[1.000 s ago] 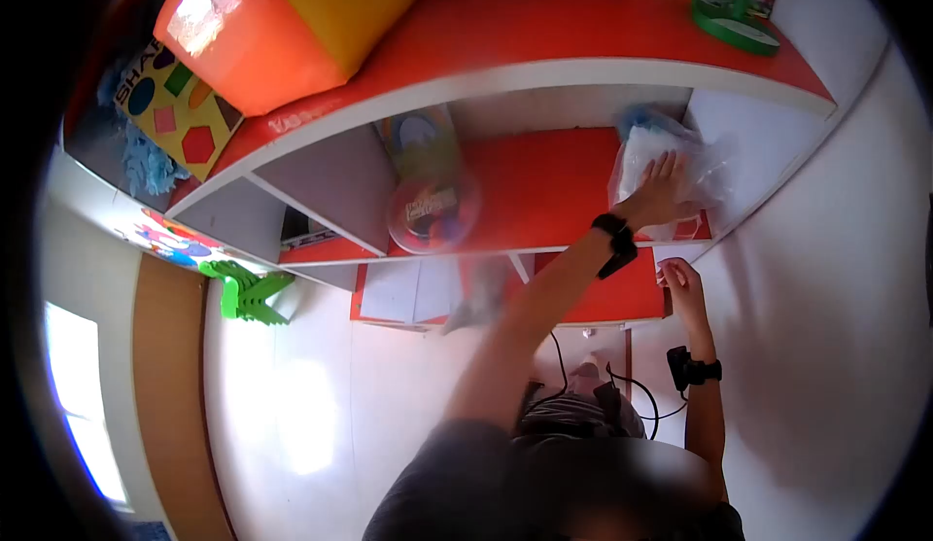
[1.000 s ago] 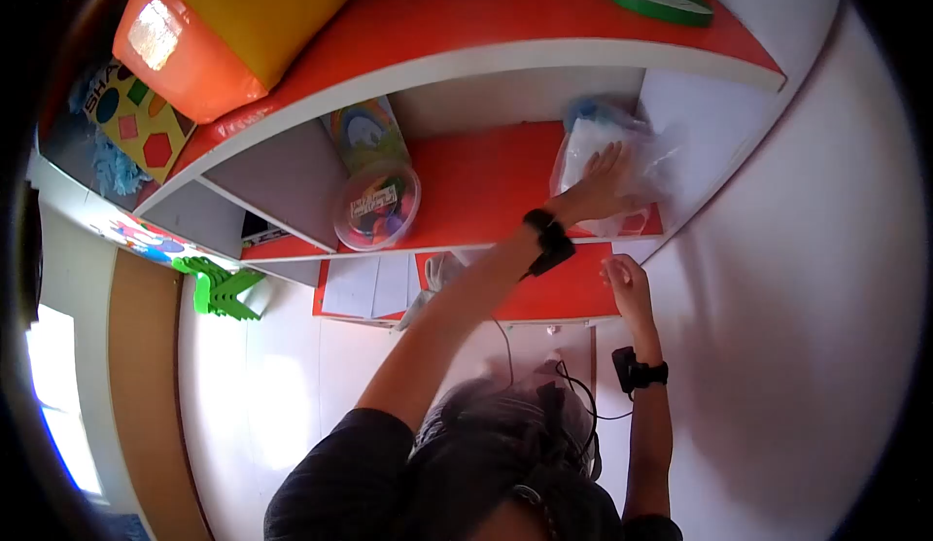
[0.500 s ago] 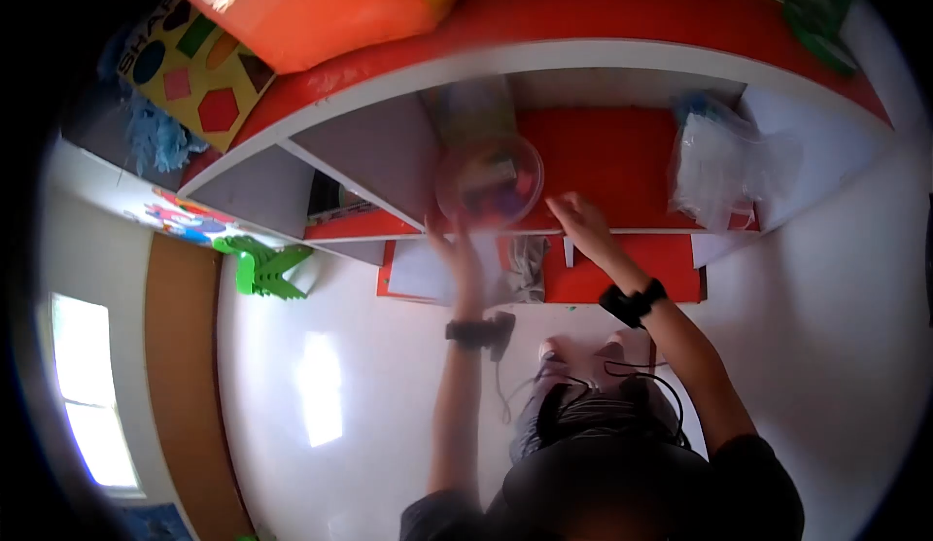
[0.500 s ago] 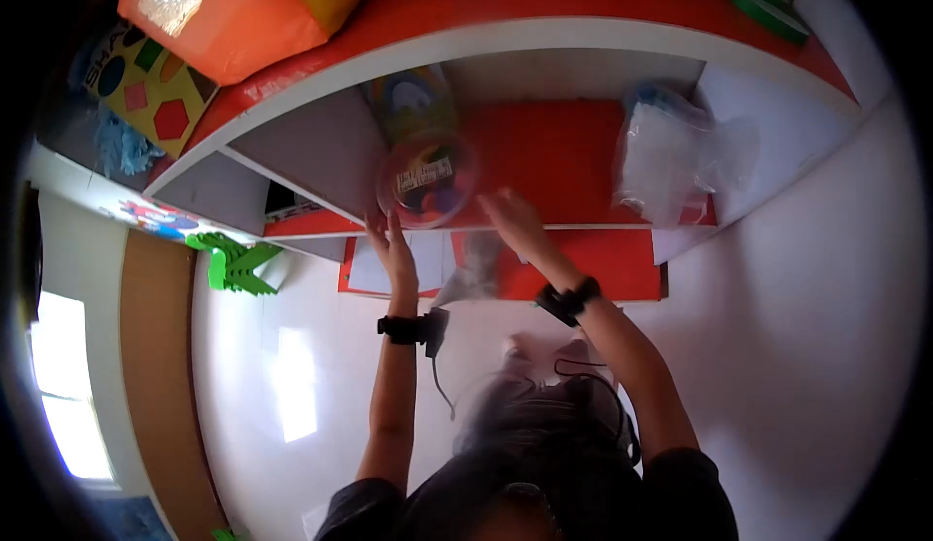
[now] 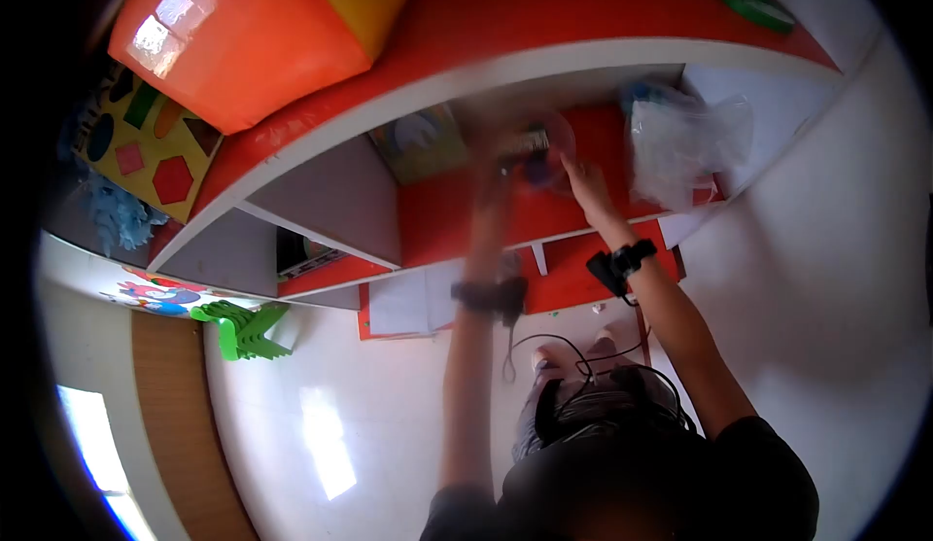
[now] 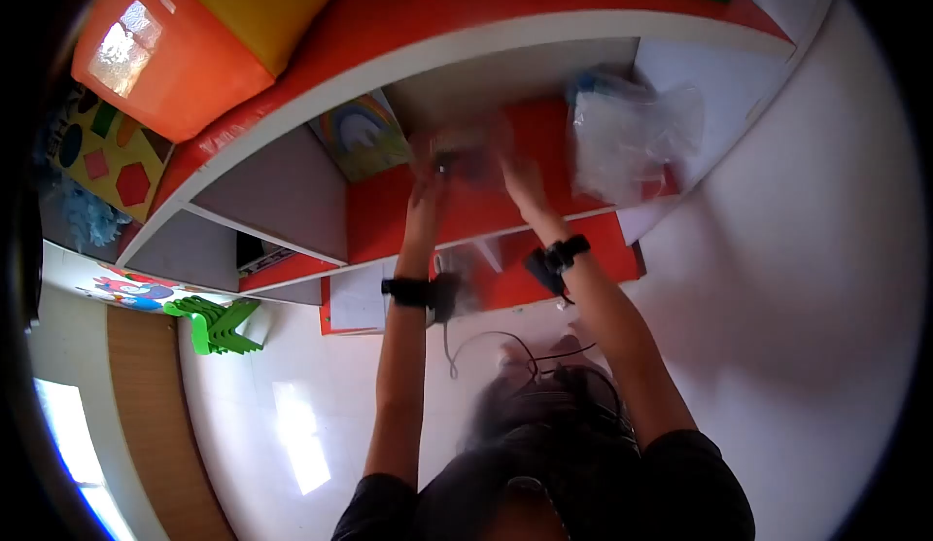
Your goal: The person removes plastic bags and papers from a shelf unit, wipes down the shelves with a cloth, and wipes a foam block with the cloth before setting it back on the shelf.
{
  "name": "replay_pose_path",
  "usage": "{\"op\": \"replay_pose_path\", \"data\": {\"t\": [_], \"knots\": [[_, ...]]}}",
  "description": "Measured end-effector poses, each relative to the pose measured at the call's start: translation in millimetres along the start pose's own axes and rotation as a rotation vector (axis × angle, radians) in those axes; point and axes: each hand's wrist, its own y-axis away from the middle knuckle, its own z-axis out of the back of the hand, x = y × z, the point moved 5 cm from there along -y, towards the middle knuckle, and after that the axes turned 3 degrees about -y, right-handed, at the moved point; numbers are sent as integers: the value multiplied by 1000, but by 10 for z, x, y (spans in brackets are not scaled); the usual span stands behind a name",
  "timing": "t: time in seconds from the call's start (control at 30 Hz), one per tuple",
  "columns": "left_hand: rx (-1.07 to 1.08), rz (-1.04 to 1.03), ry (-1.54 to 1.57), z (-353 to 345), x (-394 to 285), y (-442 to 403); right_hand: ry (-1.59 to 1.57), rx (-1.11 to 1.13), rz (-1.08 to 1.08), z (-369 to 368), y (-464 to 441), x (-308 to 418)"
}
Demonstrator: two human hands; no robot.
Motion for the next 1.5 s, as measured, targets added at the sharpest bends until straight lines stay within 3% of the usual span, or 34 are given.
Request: {"op": "replay_pose_path", "data": {"t": [0.03, 0.1, 0.17, 0.23, 0.3, 0.33, 0.37, 0.4, 0.43, 0.53, 0.67, 0.77, 0.83, 0.97, 1.03, 1.2, 1.3, 1.43, 1.5], "knots": [[71, -53, 114, 109, 209, -157, -104, 12, -5, 9, -50, 13], [58, -213, -841, -26, -41, -30, -183, 40, -2, 83, -69, -74], [-38, -274, -955, -184, -339, 296, -121, 112, 45, 108, -103, -100], [-259, -266, -250, -76, -519, 831, -134, -17, 252, 100, 354, 226], [-412, -455, -379, 91, -497, 1362, -49, -92, 520, 22, 821, 314], [-487, -511, -493, 200, -433, 1594, 241, 8, 521, -2, 994, 158], [-531, -477, -705, 356, -191, 1746, 303, 172, 574, -112, 1208, -83], [-531, -391, -646, 445, 72, 1886, 360, 333, 623, -269, 1340, -329], [-522, -302, -585, 536, 364, 1970, 462, 413, 615, -481, 1382, -540], [-583, -136, -972, 854, 1373, 2208, 726, 597, 571, -832, 1665, -1210], [-515, -235, -854, 1159, 1735, 2407, 796, 633, 598, -1323, 1345, -2013], [-672, 60, -609, 1557, 2041, 2750, 892, 615, 648, -1730, 983, -2226], [-709, 71, -719, 1661, 2155, 2949, 1101, 583, 577, -1997, 912, -2219], [-712, 6, -838, 1886, 2209, 2876, 1103, 426, 590, -2061, 785, -2951], [-621, -11, -932, 1897, 2164, 2639, 1081, 367, 725, -2027, 900, -3050], [-271, -21, -1170, 1551, 2624, 2044, 1059, 414, 577, -1476, 1277, -3178], [-280, 18, -1012, 1437, 2675, 2034, 1059, 401, 530, -1412, 1276, -3183], [-351, -149, -980, 1851, 2483, 1986, 1006, 330, 455, -1703, 933, -3162], [-524, -123, -943, 2445, 2217, 1926, 1356, 300, 452, -1962, 720, -3072]]}}
